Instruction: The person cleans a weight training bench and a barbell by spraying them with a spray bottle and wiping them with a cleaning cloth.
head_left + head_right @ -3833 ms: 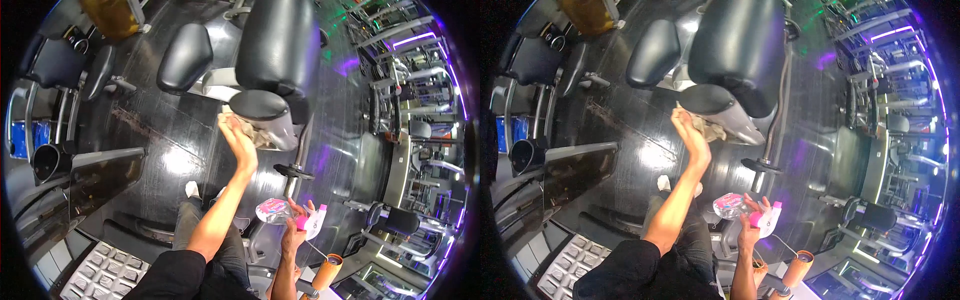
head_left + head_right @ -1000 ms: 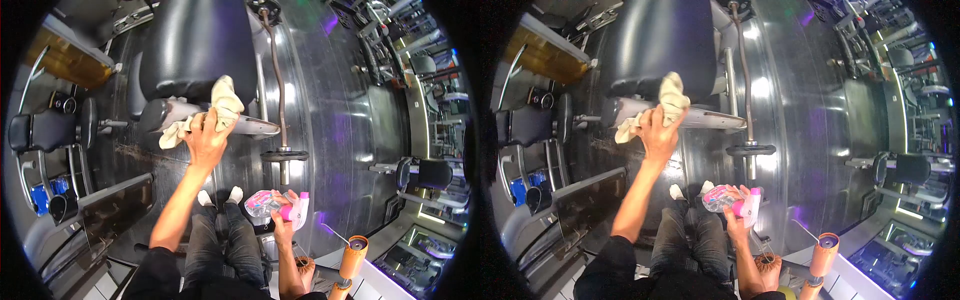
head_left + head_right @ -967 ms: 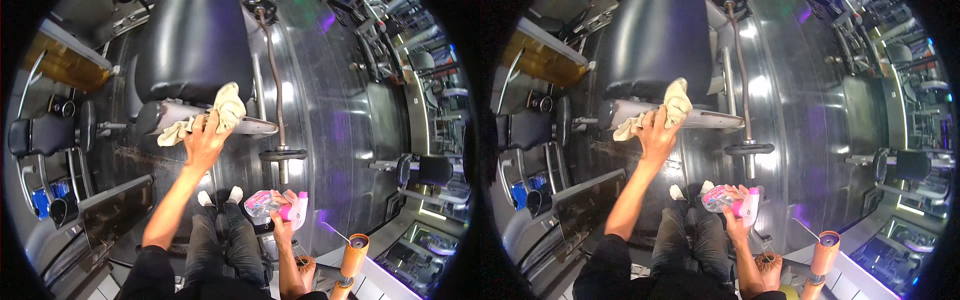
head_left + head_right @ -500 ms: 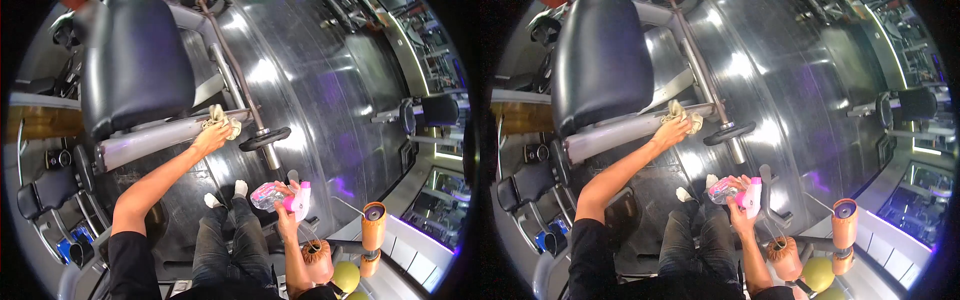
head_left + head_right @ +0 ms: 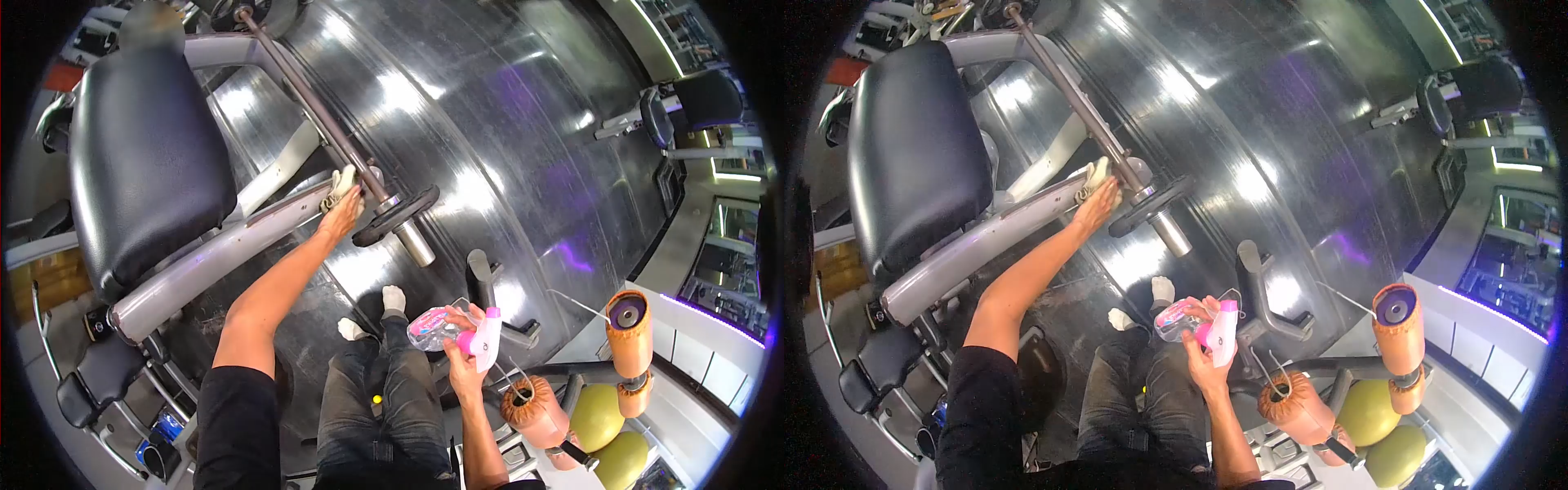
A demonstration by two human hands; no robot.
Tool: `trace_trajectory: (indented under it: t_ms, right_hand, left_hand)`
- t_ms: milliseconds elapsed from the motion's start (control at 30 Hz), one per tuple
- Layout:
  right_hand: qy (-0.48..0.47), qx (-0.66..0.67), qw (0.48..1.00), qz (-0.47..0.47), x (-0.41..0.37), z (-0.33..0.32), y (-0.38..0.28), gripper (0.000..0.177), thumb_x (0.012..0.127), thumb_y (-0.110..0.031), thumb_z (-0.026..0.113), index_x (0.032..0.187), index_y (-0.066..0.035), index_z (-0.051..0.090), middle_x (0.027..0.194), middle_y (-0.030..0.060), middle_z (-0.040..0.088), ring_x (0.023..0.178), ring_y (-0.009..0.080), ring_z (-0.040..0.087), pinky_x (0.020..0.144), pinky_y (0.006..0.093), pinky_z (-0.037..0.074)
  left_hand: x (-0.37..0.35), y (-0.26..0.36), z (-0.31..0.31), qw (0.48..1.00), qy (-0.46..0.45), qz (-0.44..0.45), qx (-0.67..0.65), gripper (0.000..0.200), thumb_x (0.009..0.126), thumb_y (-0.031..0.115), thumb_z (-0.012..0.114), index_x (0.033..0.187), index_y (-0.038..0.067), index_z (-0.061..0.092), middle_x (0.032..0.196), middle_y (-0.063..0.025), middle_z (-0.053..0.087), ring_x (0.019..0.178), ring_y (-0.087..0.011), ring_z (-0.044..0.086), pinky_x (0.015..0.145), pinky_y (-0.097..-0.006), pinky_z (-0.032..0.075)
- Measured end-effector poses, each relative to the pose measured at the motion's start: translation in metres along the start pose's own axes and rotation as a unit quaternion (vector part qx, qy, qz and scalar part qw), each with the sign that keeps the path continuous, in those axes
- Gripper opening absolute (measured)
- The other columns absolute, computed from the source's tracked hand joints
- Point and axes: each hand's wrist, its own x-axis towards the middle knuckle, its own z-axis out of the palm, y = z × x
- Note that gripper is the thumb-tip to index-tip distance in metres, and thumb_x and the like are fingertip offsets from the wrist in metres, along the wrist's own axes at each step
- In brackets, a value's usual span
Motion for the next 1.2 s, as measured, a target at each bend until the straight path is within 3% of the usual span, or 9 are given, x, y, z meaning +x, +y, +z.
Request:
trace_trajectory:
  t_ms: [267,433,500,567,700,867,1033,1133,1200]
  right_hand:
    - [0.021,0.027,0.999,-0.012,-0.016,-0.004,0.009,0.063,0.079,0.006,0.063,0.136,0.001,0.038,0.107,0.0144,0.065,0.119,0.0299,0.056,0.106,0.0437,0.036]
    - [0.025,0.026,0.999,-0.009,-0.036,-0.006,0.013,0.063,0.08,0.006,0.062,0.137,0.0,0.036,0.108,0.0145,0.063,0.12,0.0303,0.055,0.102,0.0415,0.04]
    - [0.033,0.045,0.998,0.003,-0.045,0.002,0.008,0.063,0.079,0.006,0.061,0.137,0.0,0.037,0.109,0.0147,0.064,0.118,0.0294,0.057,0.101,0.0404,0.041]
    - [0.049,0.065,0.997,0.014,-0.056,0.004,0.006,0.066,0.075,0.012,0.057,0.137,0.003,0.037,0.115,0.0157,0.063,0.114,0.0234,0.058,0.099,0.0333,0.042]
    - [0.04,0.056,0.998,0.011,-0.072,0.009,0.0,0.068,0.075,0.012,0.056,0.139,0.002,0.035,0.117,0.016,0.062,0.113,0.0214,0.058,0.098,0.0327,0.043]
    - [0.009,0.056,0.998,0.02,-0.083,0.019,-0.02,0.068,0.077,0.011,0.057,0.141,0.0,0.035,0.118,0.016,0.062,0.111,0.0205,0.058,0.095,0.0322,0.045]
    - [-0.047,0.03,0.998,-0.027,-0.062,0.028,-0.041,0.067,0.078,0.01,0.058,0.14,0.001,0.035,0.113,0.0144,0.063,0.115,0.0219,0.057,0.097,0.0333,0.044]
    - [-0.074,0.017,0.996,-0.037,-0.048,0.034,-0.055,0.066,0.078,0.01,0.058,0.14,0.002,0.035,0.111,0.0125,0.064,0.118,0.0237,0.056,0.102,0.035,0.041]
    - [-0.081,0.02,0.996,-0.04,-0.041,0.036,-0.06,0.066,0.078,0.01,0.058,0.139,0.002,0.036,0.111,0.0127,0.064,0.118,0.0237,0.056,0.102,0.0354,0.04]
  left_hand:
    - [-0.052,0.045,0.05,0.968,-0.205,0.137,0.045,0.044,0.095,0.027,0.044,0.13,0.005,0.059,0.142,-0.0075,0.05,0.134,-0.0287,0.042,0.112,-0.0511,0.024]
    - [-0.121,0.028,0.037,0.966,-0.19,0.099,0.143,0.047,0.094,0.027,0.044,0.134,0.005,0.054,0.142,-0.0079,0.05,0.138,-0.0288,0.037,0.116,-0.0495,0.018]
    - [-0.144,0.016,0.024,0.968,-0.203,0.14,0.04,0.046,0.094,0.026,0.044,0.134,0.006,0.055,0.143,-0.0068,0.049,0.137,-0.0283,0.038,0.116,-0.048,0.019]
    - [-0.161,0.009,0.004,0.976,-0.206,0.069,0.023,0.044,0.093,0.025,0.045,0.132,0.007,0.057,0.142,-0.0066,0.05,0.136,-0.029,0.039,0.115,-0.0461,0.021]
    - [-0.195,-0.022,-0.027,0.988,-0.151,0.011,-0.005,0.041,0.091,0.024,0.049,0.126,0.005,0.062,0.141,-0.0088,0.051,0.138,-0.0315,0.035,0.113,-0.0444,0.022]
    - [-0.258,-0.056,-0.059,0.985,0.059,-0.101,-0.128,0.035,0.086,0.026,0.055,0.113,0.01,0.071,0.148,-0.0083,0.042,0.146,-0.0276,0.019,0.118,-0.0452,0.015]
    - [-0.318,-0.105,-0.118,0.98,-0.027,-0.122,-0.154,0.032,0.082,0.025,0.059,0.108,0.013,0.072,0.15,-0.0077,0.039,0.145,-0.0273,0.024,0.121,-0.0472,0.009]
    - [-0.347,-0.114,-0.116,0.933,0.117,-0.244,-0.238,0.029,0.074,0.016,0.065,0.101,0.012,0.074,0.148,-0.0091,0.042,0.142,-0.0286,0.029,0.121,-0.0463,0.016]
    - [-0.353,-0.116,-0.109,0.931,0.149,-0.235,-0.235,0.028,0.074,0.018,0.065,0.099,0.011,0.075,0.147,-0.01,0.042,0.142,-0.0285,0.03,0.121,-0.0458,0.017]
